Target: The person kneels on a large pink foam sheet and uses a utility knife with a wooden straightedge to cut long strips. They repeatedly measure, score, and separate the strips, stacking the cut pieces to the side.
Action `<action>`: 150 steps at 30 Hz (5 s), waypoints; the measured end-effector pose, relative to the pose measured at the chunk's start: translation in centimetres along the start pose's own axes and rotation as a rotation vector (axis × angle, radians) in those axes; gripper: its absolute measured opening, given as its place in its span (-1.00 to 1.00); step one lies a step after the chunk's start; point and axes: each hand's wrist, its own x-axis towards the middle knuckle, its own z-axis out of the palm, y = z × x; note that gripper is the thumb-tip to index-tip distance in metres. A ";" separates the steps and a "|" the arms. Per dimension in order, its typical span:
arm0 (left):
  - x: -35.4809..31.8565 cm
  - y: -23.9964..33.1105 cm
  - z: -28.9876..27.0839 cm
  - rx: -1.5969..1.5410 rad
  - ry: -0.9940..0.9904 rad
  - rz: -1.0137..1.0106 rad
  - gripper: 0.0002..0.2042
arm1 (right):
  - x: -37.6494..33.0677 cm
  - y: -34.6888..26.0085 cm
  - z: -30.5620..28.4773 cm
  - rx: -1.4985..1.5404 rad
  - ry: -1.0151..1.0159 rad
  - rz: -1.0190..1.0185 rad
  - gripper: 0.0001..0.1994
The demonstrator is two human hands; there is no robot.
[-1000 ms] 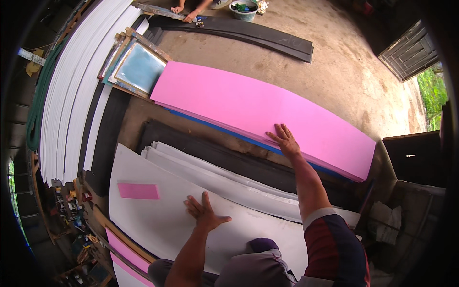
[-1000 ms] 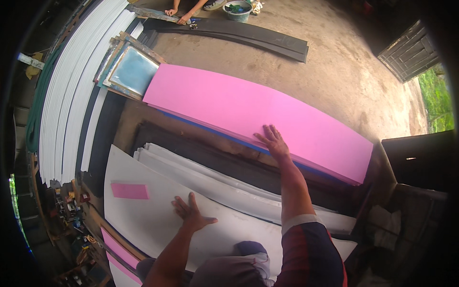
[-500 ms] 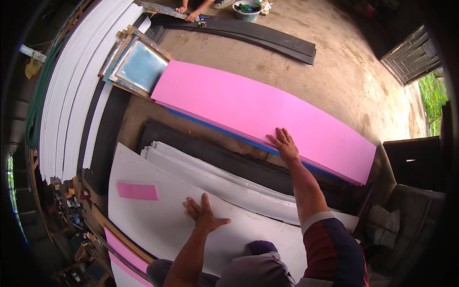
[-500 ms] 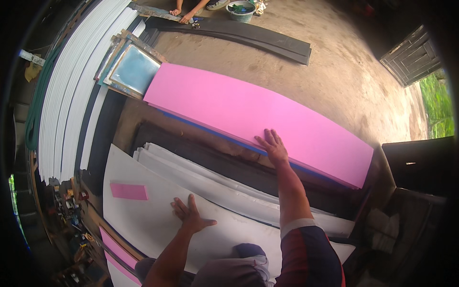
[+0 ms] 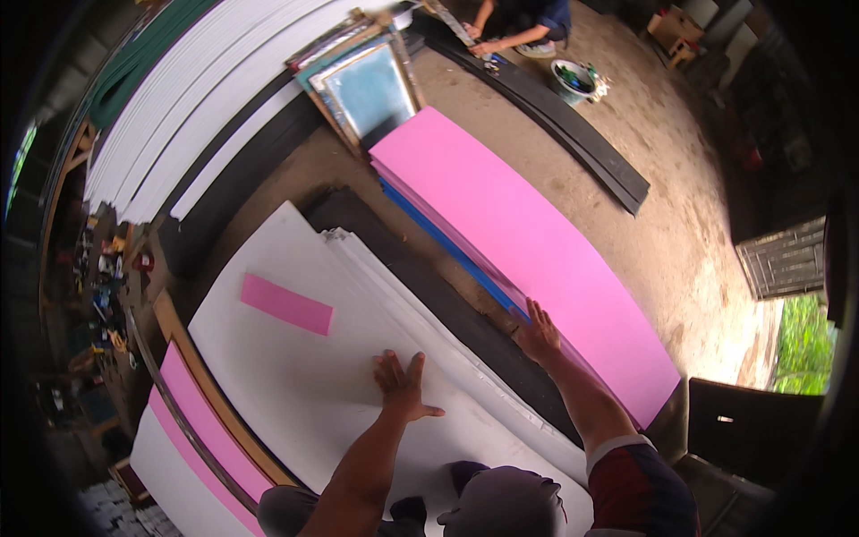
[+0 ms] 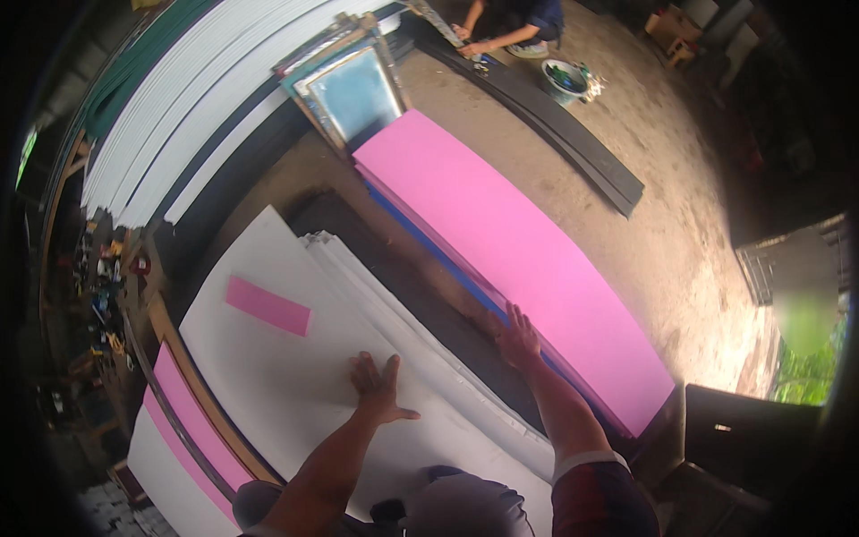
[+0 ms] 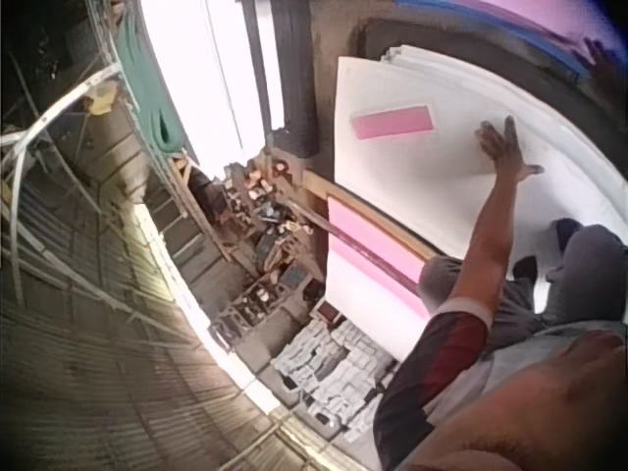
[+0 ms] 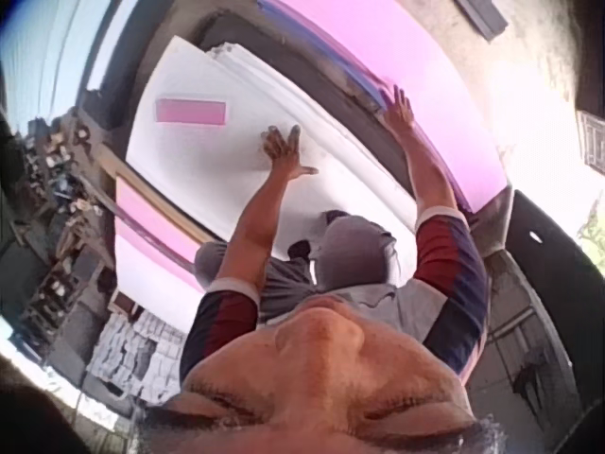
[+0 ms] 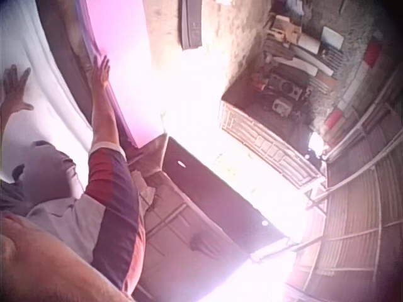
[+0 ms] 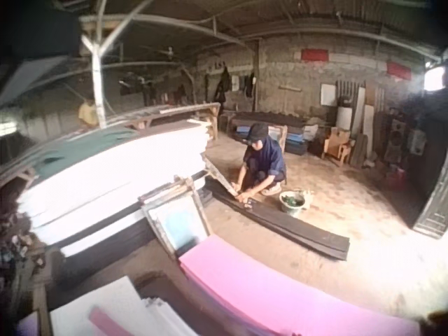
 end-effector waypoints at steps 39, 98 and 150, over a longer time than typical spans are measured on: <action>-41.3 -4.3 46.8 -1.254 0.503 -1.388 0.13 | -37.6 -74.5 23.2 -0.572 -0.192 -2.285 -0.29; -46.4 -4.8 51.1 -1.094 0.728 -1.239 0.15 | -26.7 -66.5 13.4 -0.391 -0.242 -2.353 -0.28; -44.9 -4.2 48.1 -1.312 0.487 -1.176 0.21 | -52.4 -75.7 31.4 -0.681 -0.302 -2.220 -0.29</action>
